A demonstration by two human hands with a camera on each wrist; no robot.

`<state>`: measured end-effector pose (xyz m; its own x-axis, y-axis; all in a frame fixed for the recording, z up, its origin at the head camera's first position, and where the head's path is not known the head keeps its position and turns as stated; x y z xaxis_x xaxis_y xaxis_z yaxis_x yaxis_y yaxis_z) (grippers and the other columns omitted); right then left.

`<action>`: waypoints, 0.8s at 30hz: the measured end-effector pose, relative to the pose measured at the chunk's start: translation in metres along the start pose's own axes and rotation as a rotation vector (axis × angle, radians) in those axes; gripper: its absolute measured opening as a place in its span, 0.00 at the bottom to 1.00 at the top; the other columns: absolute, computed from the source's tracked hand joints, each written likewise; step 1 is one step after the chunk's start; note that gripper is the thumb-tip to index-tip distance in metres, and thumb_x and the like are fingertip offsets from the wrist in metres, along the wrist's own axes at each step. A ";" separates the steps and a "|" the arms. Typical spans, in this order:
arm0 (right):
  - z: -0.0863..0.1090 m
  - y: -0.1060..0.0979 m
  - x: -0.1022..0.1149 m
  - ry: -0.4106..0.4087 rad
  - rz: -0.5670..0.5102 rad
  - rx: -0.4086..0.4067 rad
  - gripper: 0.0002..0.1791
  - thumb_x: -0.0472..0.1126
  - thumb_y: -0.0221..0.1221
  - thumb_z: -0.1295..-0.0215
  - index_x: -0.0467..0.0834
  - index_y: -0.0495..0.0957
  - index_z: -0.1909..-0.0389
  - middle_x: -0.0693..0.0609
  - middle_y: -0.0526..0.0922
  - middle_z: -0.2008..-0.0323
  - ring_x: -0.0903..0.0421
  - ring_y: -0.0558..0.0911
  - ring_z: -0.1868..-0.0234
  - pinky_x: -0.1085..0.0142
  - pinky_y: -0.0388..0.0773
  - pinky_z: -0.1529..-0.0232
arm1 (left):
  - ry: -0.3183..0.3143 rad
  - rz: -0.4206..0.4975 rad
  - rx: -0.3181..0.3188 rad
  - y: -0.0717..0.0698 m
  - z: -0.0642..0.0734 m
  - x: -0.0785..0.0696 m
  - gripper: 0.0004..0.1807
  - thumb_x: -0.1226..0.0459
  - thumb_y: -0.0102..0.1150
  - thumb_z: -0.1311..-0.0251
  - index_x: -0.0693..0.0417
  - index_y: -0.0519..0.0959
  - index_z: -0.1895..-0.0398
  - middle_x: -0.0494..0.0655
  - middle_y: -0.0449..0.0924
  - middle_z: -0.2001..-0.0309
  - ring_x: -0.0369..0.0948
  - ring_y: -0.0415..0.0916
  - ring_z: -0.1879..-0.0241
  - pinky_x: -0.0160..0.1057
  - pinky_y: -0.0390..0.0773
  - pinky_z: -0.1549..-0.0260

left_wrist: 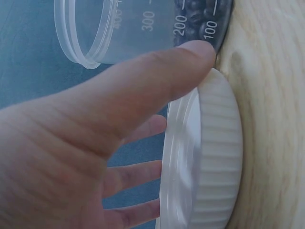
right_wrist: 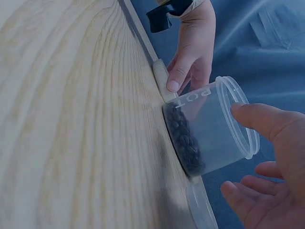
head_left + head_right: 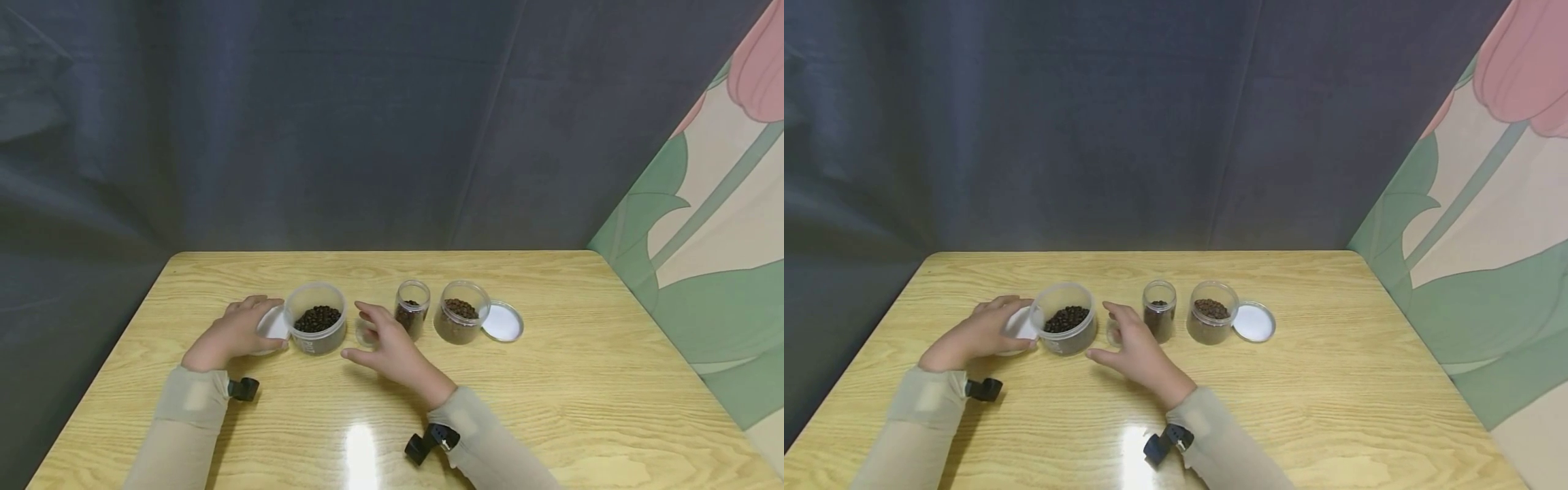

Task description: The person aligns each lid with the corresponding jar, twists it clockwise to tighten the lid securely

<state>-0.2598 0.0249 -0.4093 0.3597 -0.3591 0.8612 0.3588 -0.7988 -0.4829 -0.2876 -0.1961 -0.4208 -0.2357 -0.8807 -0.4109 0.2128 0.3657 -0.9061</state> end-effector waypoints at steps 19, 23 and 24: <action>-0.021 0.015 -0.012 0.075 -0.005 -0.013 0.48 0.39 0.75 0.42 0.33 0.59 0.25 0.36 0.67 0.31 0.41 0.73 0.33 0.58 0.76 0.35 | 0.020 0.002 -0.017 -0.001 0.000 -0.003 0.46 0.49 0.75 0.46 0.63 0.68 0.29 0.73 0.63 0.31 0.73 0.61 0.36 0.72 0.68 0.42; -0.026 0.021 -0.010 0.053 -0.026 -0.022 0.48 0.39 0.75 0.43 0.33 0.60 0.26 0.35 0.67 0.31 0.43 0.73 0.33 0.59 0.74 0.34 | 0.013 0.000 -0.016 -0.001 0.000 -0.002 0.46 0.49 0.75 0.46 0.63 0.68 0.29 0.73 0.63 0.32 0.74 0.62 0.37 0.72 0.70 0.44; -0.027 0.022 -0.009 0.049 -0.034 -0.023 0.48 0.38 0.75 0.43 0.33 0.60 0.26 0.35 0.67 0.31 0.44 0.73 0.32 0.60 0.74 0.33 | 0.011 -0.001 -0.016 -0.001 0.000 -0.003 0.46 0.49 0.75 0.46 0.63 0.68 0.29 0.73 0.63 0.32 0.74 0.62 0.37 0.72 0.71 0.45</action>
Point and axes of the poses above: each hand's wrist, its own z-axis away from the middle knuckle, its own y-axis out of the palm, x = y × z, the point moved 10 cm from there along -z, towards the middle knuckle
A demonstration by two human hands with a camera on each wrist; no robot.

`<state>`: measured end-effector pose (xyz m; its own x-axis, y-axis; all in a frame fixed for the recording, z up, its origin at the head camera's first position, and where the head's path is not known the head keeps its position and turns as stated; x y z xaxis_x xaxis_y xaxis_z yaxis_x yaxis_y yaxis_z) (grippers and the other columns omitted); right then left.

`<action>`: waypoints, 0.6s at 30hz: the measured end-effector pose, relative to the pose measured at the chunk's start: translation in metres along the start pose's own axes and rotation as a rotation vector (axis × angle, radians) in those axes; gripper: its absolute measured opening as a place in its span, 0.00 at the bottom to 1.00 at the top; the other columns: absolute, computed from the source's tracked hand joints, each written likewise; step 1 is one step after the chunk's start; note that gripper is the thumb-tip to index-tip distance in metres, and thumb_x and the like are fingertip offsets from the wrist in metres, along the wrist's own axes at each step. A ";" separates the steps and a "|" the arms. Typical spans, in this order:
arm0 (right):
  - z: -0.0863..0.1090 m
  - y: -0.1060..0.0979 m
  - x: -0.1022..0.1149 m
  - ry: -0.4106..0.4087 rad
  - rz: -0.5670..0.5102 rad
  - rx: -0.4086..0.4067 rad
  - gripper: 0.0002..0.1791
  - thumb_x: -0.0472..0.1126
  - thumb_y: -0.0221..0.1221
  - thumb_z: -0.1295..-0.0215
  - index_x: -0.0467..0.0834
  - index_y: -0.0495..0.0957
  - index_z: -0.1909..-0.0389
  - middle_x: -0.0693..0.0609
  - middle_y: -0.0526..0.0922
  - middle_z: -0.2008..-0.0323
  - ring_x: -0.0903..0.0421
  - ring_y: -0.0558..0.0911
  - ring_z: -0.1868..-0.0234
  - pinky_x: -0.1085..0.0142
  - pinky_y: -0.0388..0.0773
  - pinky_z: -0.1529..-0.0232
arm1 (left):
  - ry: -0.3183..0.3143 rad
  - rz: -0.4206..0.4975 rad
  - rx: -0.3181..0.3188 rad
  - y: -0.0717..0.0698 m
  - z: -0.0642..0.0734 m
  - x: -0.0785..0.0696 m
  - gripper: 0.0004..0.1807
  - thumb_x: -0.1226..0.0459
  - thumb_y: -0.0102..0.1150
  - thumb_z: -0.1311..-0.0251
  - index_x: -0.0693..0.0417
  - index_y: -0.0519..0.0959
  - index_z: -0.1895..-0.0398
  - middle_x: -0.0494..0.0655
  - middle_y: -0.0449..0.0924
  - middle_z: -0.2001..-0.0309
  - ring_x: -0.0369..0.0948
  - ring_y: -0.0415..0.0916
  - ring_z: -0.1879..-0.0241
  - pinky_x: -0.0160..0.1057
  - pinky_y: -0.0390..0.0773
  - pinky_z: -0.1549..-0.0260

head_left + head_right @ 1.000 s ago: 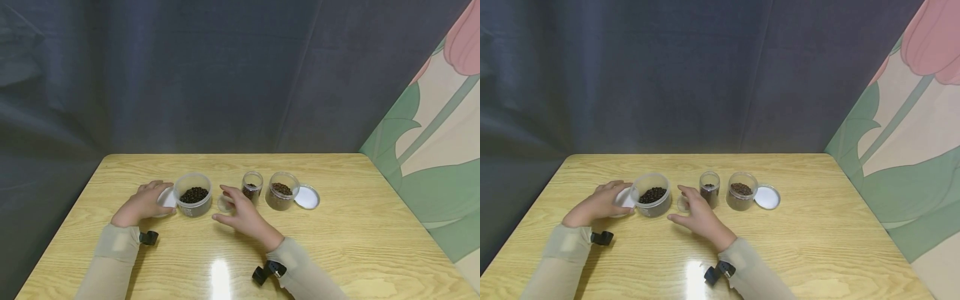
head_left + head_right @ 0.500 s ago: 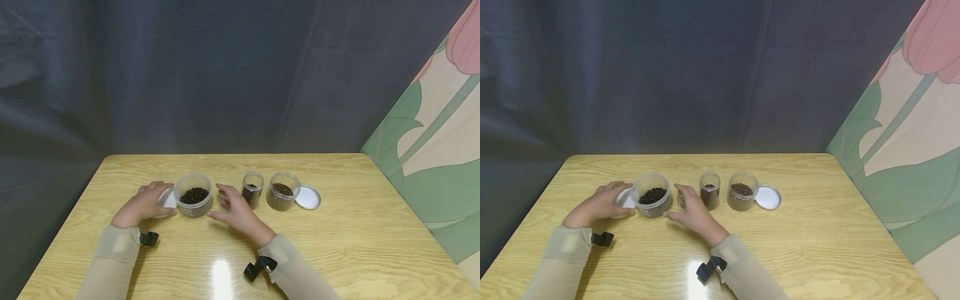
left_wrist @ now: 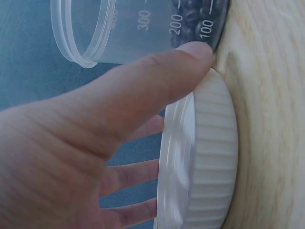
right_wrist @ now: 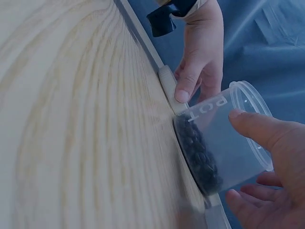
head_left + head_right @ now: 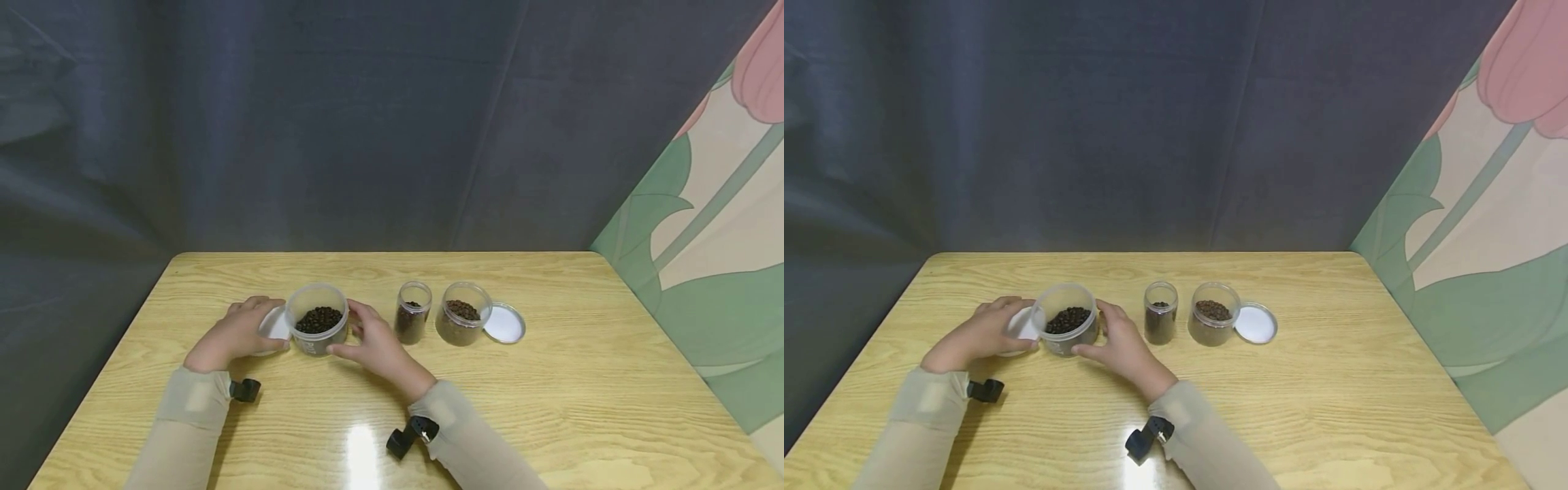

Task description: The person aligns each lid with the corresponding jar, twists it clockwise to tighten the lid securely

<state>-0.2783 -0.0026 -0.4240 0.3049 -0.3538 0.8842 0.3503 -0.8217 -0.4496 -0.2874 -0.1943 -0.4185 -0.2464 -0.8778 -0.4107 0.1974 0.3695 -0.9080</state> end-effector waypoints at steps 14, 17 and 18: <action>-0.008 0.006 -0.002 0.043 -0.072 -0.073 0.51 0.37 0.79 0.50 0.32 0.61 0.28 0.36 0.70 0.33 0.45 0.73 0.32 0.62 0.71 0.31 | -0.001 -0.002 0.004 0.000 0.000 0.000 0.46 0.49 0.75 0.45 0.62 0.68 0.28 0.73 0.64 0.32 0.72 0.63 0.38 0.70 0.73 0.48; -0.008 0.008 -0.002 0.040 -0.064 -0.084 0.53 0.39 0.80 0.51 0.32 0.60 0.28 0.36 0.69 0.32 0.44 0.72 0.31 0.60 0.71 0.30 | -0.004 -0.001 0.008 0.000 0.000 0.000 0.46 0.48 0.74 0.45 0.62 0.68 0.28 0.72 0.64 0.32 0.73 0.62 0.38 0.70 0.74 0.48; -0.009 0.009 -0.002 0.038 -0.062 -0.085 0.53 0.39 0.80 0.51 0.32 0.59 0.27 0.36 0.69 0.32 0.44 0.72 0.31 0.60 0.70 0.30 | -0.006 0.000 0.009 0.000 0.000 0.000 0.46 0.48 0.74 0.45 0.62 0.68 0.28 0.72 0.64 0.32 0.73 0.62 0.38 0.70 0.74 0.49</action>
Point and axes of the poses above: each hand's wrist, its own z-axis away from the middle knuckle, its own y-axis out of the palm, x = y × z, the point moved 10 cm from there along -z, towards the middle knuckle
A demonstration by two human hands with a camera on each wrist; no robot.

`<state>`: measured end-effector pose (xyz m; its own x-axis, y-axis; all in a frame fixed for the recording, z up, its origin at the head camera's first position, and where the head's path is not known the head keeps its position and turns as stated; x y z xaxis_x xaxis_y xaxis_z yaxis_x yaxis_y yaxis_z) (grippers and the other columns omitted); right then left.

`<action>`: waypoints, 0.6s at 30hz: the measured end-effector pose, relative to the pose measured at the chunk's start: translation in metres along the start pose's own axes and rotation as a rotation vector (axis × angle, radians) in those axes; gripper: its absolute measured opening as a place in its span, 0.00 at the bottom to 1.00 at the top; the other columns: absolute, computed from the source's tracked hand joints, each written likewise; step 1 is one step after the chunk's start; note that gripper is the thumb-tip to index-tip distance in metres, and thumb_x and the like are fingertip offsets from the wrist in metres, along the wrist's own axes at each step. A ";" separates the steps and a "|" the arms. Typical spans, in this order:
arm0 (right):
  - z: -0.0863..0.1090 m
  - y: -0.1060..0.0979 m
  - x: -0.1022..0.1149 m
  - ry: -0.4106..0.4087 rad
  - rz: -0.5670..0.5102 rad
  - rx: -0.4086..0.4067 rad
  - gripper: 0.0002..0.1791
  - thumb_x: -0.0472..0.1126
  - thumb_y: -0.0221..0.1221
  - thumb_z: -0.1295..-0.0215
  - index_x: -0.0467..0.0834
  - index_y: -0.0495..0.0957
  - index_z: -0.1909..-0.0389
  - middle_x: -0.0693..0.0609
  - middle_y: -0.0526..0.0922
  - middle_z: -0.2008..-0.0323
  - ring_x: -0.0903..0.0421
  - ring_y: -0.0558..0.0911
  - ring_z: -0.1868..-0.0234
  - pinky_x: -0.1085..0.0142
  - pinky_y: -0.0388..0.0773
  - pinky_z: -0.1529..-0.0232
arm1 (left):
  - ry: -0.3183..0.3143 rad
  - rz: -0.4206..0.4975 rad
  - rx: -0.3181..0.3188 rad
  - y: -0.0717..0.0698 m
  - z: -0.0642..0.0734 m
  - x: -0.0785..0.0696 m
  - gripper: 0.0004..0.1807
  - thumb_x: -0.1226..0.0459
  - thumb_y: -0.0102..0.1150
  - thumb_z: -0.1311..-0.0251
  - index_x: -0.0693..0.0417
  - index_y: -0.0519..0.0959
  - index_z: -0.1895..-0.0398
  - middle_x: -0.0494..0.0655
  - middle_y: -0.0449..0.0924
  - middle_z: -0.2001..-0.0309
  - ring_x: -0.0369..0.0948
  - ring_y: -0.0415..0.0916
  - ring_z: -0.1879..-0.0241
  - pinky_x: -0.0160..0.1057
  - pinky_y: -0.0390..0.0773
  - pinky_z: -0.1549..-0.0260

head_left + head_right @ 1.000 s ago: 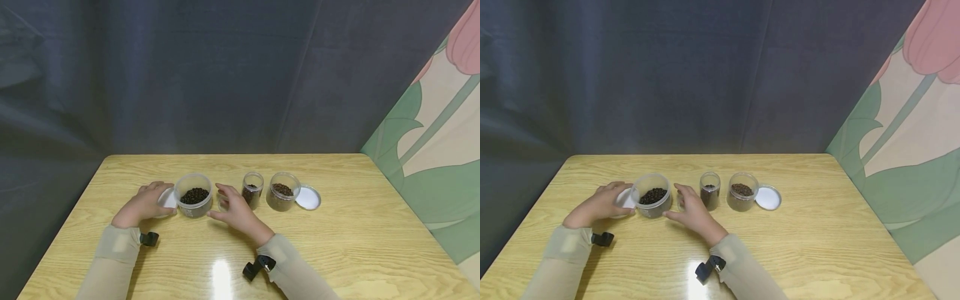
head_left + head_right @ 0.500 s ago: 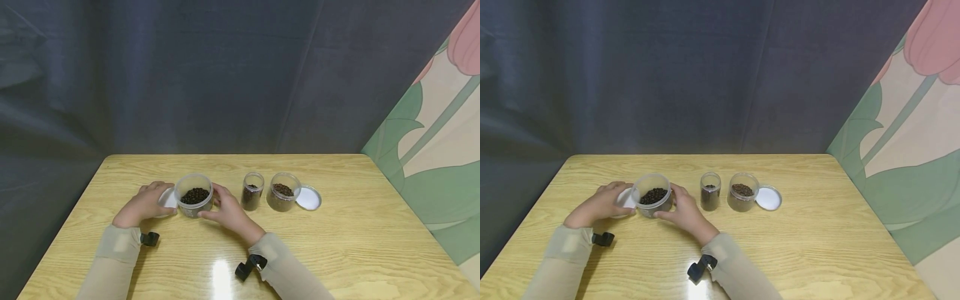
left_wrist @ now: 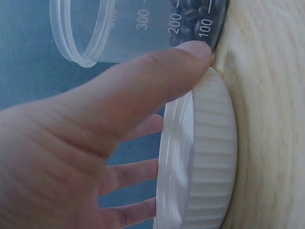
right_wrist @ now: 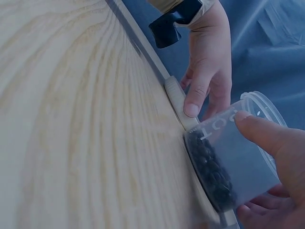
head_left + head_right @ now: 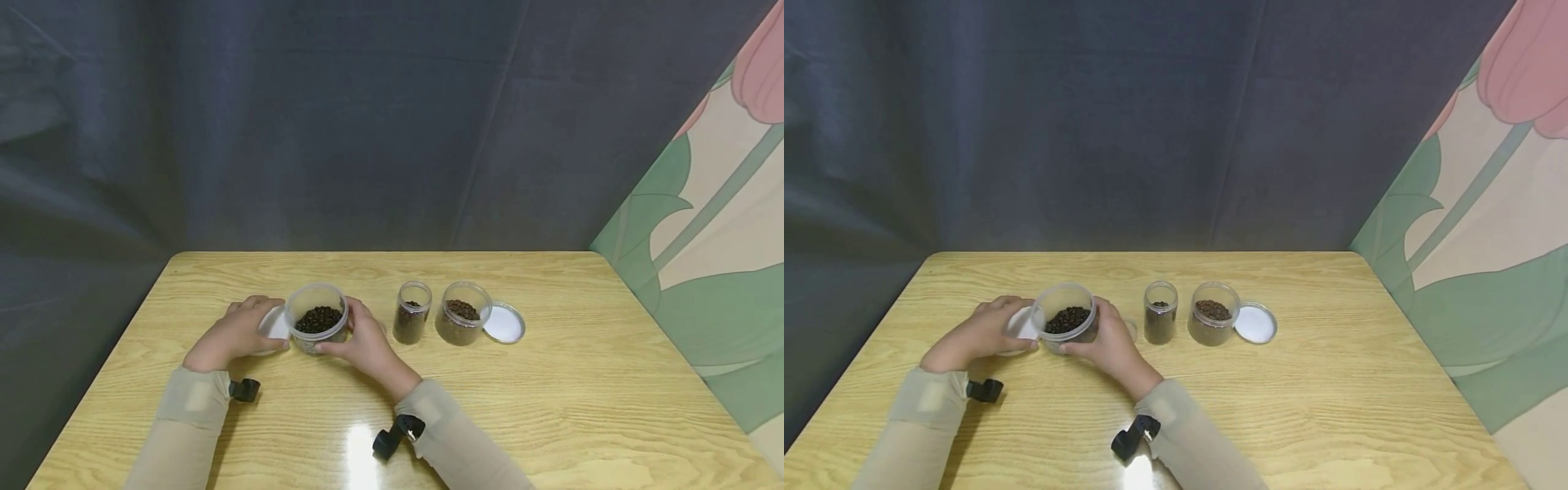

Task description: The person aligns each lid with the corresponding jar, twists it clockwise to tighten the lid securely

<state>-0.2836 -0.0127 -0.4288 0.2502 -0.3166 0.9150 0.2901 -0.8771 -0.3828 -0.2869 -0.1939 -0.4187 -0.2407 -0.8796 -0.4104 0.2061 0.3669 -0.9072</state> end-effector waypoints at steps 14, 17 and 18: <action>-0.001 0.003 -0.002 -0.014 0.044 -0.026 0.53 0.40 0.79 0.50 0.32 0.59 0.28 0.37 0.70 0.33 0.44 0.74 0.33 0.55 0.74 0.32 | -0.021 0.015 -0.022 -0.003 0.000 0.003 0.44 0.48 0.74 0.45 0.59 0.70 0.29 0.70 0.65 0.32 0.70 0.61 0.39 0.70 0.76 0.52; -0.001 0.003 -0.002 -0.020 0.051 -0.029 0.53 0.41 0.80 0.50 0.32 0.59 0.28 0.37 0.70 0.34 0.44 0.74 0.34 0.55 0.74 0.32 | -0.018 0.012 -0.026 -0.004 0.000 0.002 0.44 0.48 0.74 0.45 0.60 0.70 0.29 0.70 0.66 0.32 0.71 0.61 0.39 0.71 0.76 0.52; -0.001 0.003 -0.002 -0.023 0.051 -0.030 0.53 0.41 0.80 0.50 0.32 0.59 0.28 0.37 0.71 0.34 0.44 0.74 0.34 0.55 0.74 0.32 | -0.018 0.012 -0.029 -0.005 0.001 0.002 0.44 0.48 0.74 0.46 0.60 0.70 0.29 0.70 0.66 0.32 0.71 0.61 0.39 0.71 0.76 0.52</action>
Point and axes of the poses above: each hand's wrist, its own z-axis away from the middle knuckle, its own y-axis out of the palm, x = y × z, the point moved 10 cm from there along -z, towards the middle knuckle
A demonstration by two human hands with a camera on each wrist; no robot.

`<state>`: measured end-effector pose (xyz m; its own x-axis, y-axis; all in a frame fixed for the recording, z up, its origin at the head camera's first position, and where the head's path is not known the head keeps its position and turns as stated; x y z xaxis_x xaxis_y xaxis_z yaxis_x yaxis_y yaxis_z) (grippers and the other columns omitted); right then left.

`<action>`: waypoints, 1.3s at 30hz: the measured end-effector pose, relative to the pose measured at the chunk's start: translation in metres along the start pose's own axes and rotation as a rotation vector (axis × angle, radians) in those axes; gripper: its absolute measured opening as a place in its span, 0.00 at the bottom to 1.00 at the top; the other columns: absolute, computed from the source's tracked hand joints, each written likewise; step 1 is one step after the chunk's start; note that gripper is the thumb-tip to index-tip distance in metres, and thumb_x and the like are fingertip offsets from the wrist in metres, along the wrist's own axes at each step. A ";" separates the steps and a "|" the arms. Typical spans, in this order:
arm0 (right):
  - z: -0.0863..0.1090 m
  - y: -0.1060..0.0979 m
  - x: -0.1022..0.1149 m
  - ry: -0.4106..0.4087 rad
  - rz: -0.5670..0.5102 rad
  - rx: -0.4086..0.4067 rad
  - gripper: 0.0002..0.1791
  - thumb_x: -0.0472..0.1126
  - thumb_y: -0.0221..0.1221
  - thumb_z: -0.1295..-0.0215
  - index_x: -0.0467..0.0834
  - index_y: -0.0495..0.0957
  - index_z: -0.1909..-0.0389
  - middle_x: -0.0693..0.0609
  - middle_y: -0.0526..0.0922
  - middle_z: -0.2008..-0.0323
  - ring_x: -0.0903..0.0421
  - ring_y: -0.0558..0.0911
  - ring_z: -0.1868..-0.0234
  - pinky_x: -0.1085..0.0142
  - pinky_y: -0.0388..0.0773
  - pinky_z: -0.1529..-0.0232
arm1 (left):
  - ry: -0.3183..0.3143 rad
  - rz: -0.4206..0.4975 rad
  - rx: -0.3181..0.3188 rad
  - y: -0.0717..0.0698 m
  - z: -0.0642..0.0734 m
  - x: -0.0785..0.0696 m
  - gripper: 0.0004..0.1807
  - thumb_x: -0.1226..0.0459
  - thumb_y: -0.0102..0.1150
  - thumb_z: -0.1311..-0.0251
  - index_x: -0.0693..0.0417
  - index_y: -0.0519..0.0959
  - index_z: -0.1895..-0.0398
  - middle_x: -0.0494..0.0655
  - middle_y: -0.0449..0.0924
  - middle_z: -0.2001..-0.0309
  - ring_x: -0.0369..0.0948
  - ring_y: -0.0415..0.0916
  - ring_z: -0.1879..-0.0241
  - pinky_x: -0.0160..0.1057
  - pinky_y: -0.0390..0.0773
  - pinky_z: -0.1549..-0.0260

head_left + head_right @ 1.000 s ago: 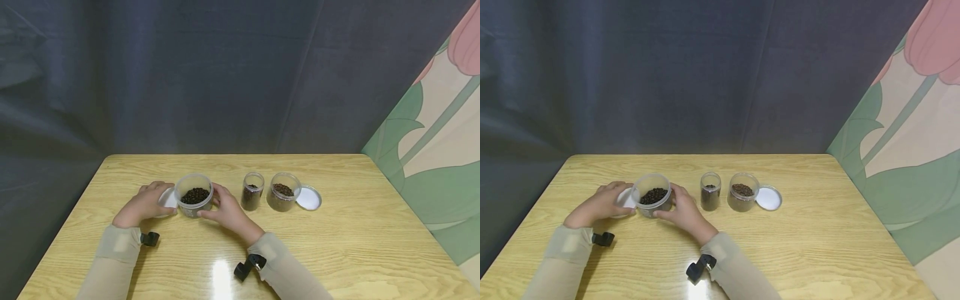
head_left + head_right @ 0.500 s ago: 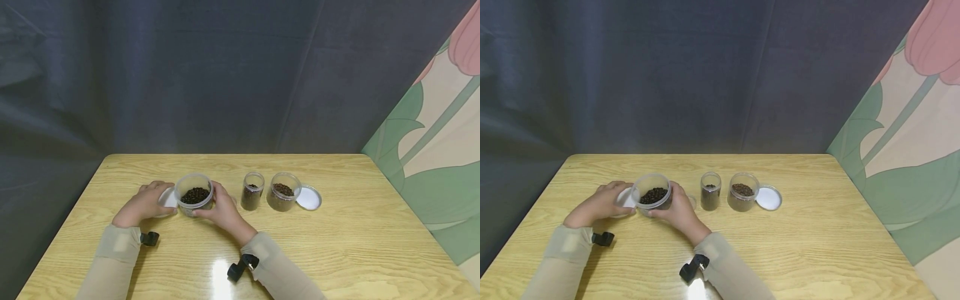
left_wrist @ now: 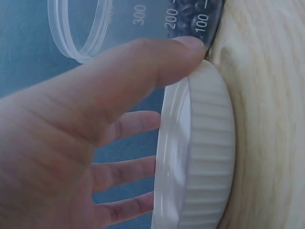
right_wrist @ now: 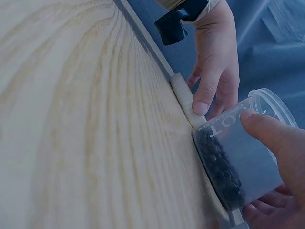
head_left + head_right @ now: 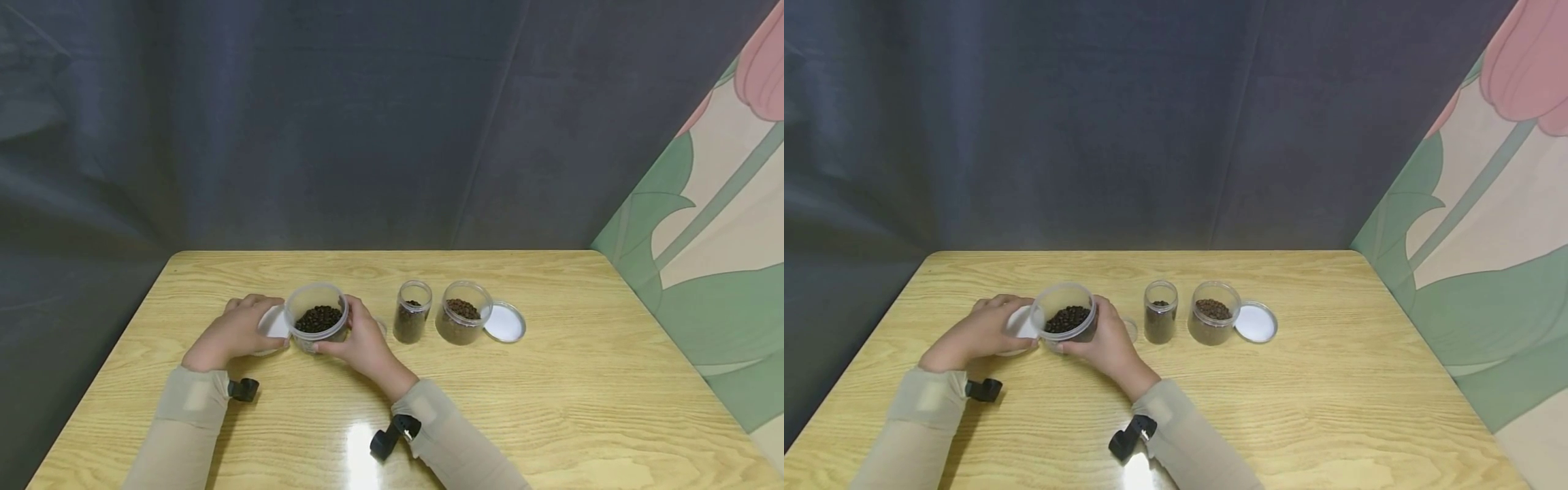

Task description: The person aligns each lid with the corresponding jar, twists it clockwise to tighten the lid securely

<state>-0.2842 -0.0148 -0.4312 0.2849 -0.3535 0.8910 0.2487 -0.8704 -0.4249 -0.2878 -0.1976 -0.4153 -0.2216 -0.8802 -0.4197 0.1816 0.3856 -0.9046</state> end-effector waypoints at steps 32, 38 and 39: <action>0.009 -0.006 0.003 -0.014 -0.030 0.045 0.53 0.40 0.81 0.54 0.34 0.63 0.29 0.40 0.75 0.35 0.48 0.77 0.35 0.64 0.73 0.33 | 0.034 0.133 -0.093 -0.025 0.004 0.013 0.48 0.40 0.69 0.43 0.54 0.64 0.25 0.69 0.62 0.30 0.70 0.59 0.36 0.74 0.69 0.46; 0.013 -0.005 0.001 -0.026 -0.053 0.059 0.53 0.40 0.81 0.53 0.34 0.63 0.28 0.41 0.75 0.35 0.49 0.76 0.35 0.64 0.72 0.32 | 0.056 0.214 -0.124 -0.033 0.006 0.013 0.48 0.45 0.70 0.40 0.54 0.60 0.23 0.69 0.58 0.28 0.70 0.58 0.33 0.77 0.66 0.44; 0.013 -0.004 0.001 -0.025 -0.057 0.060 0.53 0.40 0.81 0.53 0.35 0.63 0.28 0.41 0.75 0.35 0.49 0.76 0.34 0.64 0.72 0.32 | 0.059 0.227 -0.129 -0.035 0.006 0.013 0.48 0.46 0.70 0.40 0.54 0.60 0.22 0.69 0.58 0.29 0.69 0.59 0.34 0.76 0.68 0.44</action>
<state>-0.2731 -0.0068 -0.4306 0.2914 -0.2951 0.9099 0.3203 -0.8662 -0.3835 -0.2908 -0.2244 -0.3891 -0.2454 -0.7508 -0.6133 0.1103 0.6069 -0.7871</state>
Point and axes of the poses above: each hand's wrist, its own z-axis away from the middle knuckle, its own y-axis out of the palm, x = y × z, the point moved 10 cm from there along -z, towards the middle knuckle
